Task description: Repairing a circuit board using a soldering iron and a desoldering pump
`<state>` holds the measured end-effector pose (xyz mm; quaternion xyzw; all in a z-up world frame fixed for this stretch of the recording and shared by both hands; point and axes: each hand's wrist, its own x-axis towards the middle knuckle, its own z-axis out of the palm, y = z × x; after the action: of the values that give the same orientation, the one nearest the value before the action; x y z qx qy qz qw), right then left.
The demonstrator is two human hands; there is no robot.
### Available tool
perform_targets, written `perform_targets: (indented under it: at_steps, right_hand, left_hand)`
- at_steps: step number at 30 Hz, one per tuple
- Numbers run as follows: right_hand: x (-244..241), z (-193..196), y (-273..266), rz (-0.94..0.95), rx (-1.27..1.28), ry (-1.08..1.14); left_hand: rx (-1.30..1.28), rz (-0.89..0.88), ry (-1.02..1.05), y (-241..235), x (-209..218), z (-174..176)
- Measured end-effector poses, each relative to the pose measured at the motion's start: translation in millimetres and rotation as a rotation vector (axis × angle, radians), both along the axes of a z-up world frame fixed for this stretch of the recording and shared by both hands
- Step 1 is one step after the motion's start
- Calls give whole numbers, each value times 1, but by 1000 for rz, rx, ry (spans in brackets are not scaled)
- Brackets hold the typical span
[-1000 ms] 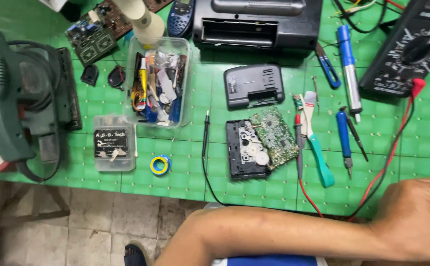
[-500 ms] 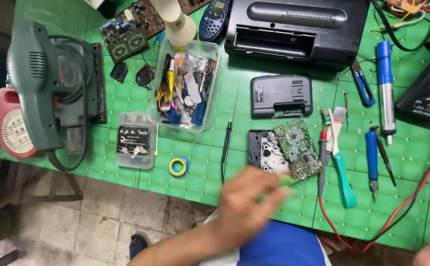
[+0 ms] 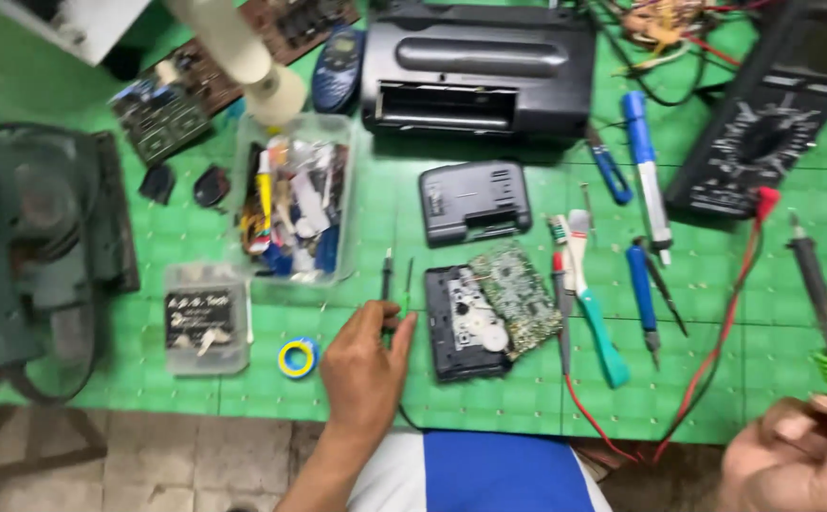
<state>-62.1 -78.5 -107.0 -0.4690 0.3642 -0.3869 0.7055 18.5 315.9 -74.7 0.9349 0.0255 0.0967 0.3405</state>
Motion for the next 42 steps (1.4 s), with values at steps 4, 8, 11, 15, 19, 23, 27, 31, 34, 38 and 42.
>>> perform_targets:
  at_steps: [4,8,11,15,19,23,27,31,34,38,42]
  right_hand:
    - [20,51,51,-110,-143,111]
    - [28,52,53,-121,-200,24]
    - [21,39,38,-42,-180,18]
    - [24,39,39,-19,-193,18]
    - [22,36,35,-32,-195,-18]
    - [19,41,32,-67,-189,-14]
    - [14,42,29,-97,-185,-2]
    - [12,46,32,-98,-211,18]
    - [12,45,30,-93,-226,18]
    - [15,47,31,-104,-179,24]
    - [10,38,22,-123,-185,5]
  left_hand:
    - [240,-31,-51,2,1,1]
    - [299,-94,-212,-7,10,24]
    - [49,-230,-184,-30,26,39]
    - [-171,-391,-218,-92,71,45]
    - [-103,-435,46,-169,125,25]
    - [-37,-457,274,-227,164,27]
    - [-19,-399,359,-255,195,10]
    - [23,-351,405,-266,214,-4]
    - [53,-337,412,-270,222,-10]
    - [32,-319,415,-267,226,-11]
    - [-49,-313,496,-247,222,13]
